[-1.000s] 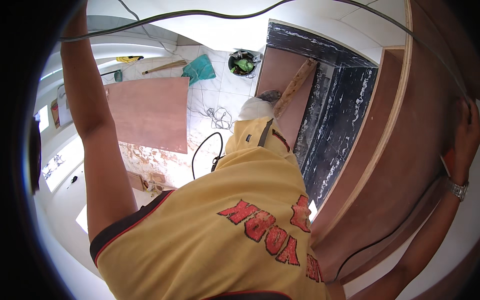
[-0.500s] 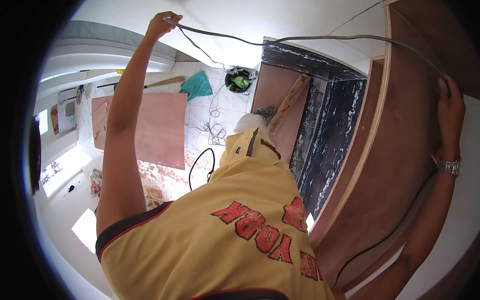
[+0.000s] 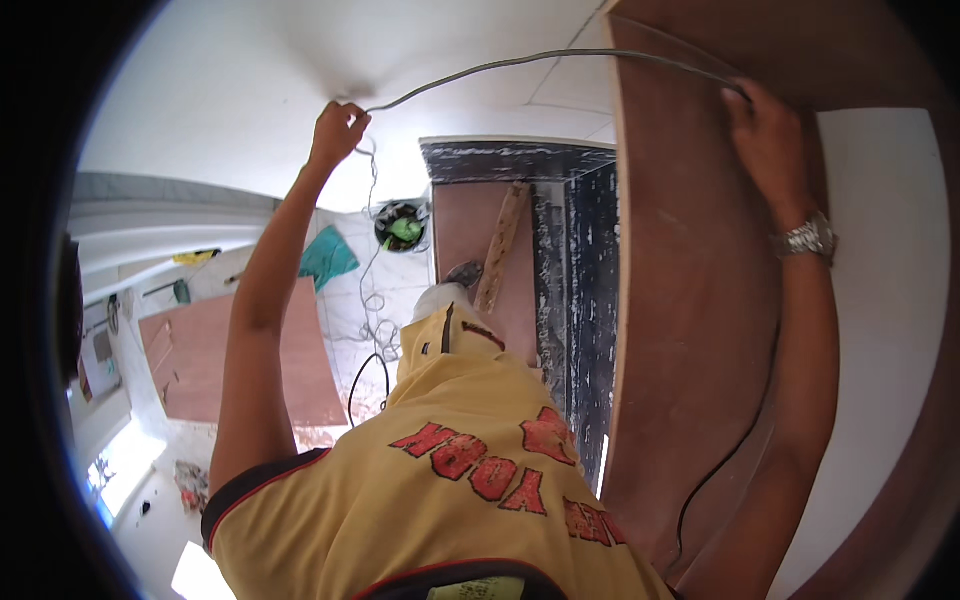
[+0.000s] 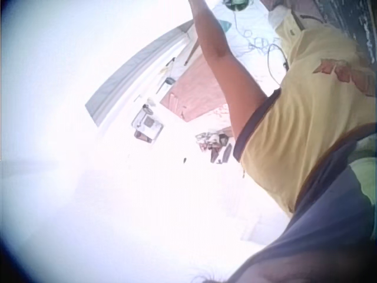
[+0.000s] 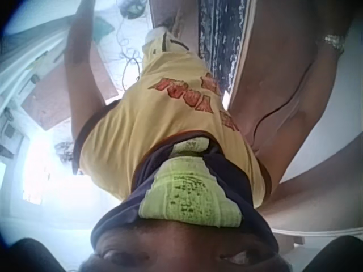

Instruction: Measure, mark, and saw a piece of plywood for a cabinet installation.

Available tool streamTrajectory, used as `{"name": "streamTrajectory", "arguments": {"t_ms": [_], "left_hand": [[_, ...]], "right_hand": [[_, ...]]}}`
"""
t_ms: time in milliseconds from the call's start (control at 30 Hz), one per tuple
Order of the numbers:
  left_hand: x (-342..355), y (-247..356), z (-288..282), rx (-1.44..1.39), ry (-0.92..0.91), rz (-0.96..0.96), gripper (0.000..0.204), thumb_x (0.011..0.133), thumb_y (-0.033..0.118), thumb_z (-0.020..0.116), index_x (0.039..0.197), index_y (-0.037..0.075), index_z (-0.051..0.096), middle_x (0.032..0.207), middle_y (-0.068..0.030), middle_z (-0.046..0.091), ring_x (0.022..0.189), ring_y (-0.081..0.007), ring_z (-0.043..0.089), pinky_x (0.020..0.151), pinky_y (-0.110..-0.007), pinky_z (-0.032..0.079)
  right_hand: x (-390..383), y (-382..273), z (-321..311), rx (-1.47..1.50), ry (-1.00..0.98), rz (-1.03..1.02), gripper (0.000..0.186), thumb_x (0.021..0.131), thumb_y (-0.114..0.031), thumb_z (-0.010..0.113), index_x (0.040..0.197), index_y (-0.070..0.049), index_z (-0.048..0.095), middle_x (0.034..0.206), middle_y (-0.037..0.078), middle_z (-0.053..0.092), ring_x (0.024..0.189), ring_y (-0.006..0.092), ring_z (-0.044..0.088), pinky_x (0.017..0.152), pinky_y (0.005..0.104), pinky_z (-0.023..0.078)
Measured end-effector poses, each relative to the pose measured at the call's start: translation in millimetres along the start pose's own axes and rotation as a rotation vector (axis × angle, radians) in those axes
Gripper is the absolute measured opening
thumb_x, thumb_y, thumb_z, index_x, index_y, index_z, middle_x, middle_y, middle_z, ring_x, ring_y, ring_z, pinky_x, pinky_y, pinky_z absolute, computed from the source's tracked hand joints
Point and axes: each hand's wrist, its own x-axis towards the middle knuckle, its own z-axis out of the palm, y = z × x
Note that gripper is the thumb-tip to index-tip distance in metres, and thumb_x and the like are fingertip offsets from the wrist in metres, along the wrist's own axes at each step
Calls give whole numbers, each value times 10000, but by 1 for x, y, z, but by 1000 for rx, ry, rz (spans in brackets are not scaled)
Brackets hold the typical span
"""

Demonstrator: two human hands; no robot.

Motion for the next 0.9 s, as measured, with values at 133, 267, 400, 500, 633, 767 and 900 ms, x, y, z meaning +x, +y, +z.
{"name": "streamTrajectory", "arguments": {"t_ms": [133, 267, 400, 500, 633, 767, 900], "left_hand": [[9, 122, 14, -339, -81, -102, 267, 882, 288, 768, 954, 31, 766, 715, -157, 696, 656, -261, 680, 659, -381, 530], [20, 195, 23, -526, 90, -85, 292, 912, 291, 764, 993, 10, 767, 780, -170, 732, 689, -212, 697, 670, -326, 535], [30, 246, 27, -589, 61, -55, 266, 935, 277, 749, 1006, 20, 750, 650, -100, 690, 552, -178, 619, 583, -311, 489], [20, 239, 36, -510, -33, -7, 259, 944, 269, 723, 1035, 28, 745, 658, -96, 695, 582, -180, 658, 595, -332, 507], [7, 246, 32, -565, -79, -11, 233, 951, 238, 707, 1044, 27, 731, 665, -98, 694, 579, -176, 645, 594, -333, 498], [-4, 272, 11, -583, -114, 21, 243, 953, 231, 710, 1087, 28, 718, 702, -100, 702, 612, -180, 656, 613, -335, 507], [-12, 284, -10, -591, -51, 58, 266, 950, 232, 708, 1143, 49, 694, 706, -75, 686, 635, -157, 674, 624, -319, 519]], "right_hand": [[6, 12, 1, -93, 0, 54, 324, 985, -333, 646, 1197, -100, 719, 1076, 207, 731, 1023, 396, 690, 859, 486, 555], [26, 14, -2, -113, 209, 244, 317, 966, -334, 655, 1180, -112, 726, 1006, 193, 738, 977, 424, 684, 852, 501, 559], [12, 20, -4, -109, 142, 334, 355, 951, -234, 642, 1275, -87, 649, 1177, 216, 679, 1000, 450, 672, 823, 526, 566], [-17, -27, -15, -92, 103, 364, 465, 937, -207, 658, 1367, -66, 554, 1359, 204, 560, 1143, 442, 626, 875, 515, 557], [-69, -38, -72, -26, 199, 257, 461, 926, -190, 674, 1349, -48, 557, 1318, 189, 582, 1193, 402, 599, 934, 487, 539], [-130, -9, -155, -183, 263, 265, 479, 896, -235, 714, 1310, -29, 588, 1228, 203, 615, 1129, 373, 630, 931, 491, 530], [-172, 5, -206, -192, 73, 564, 469, 897, -317, 728, 1274, -62, 614, 1213, 162, 642, 1170, 331, 616, 956, 439, 516]]}}
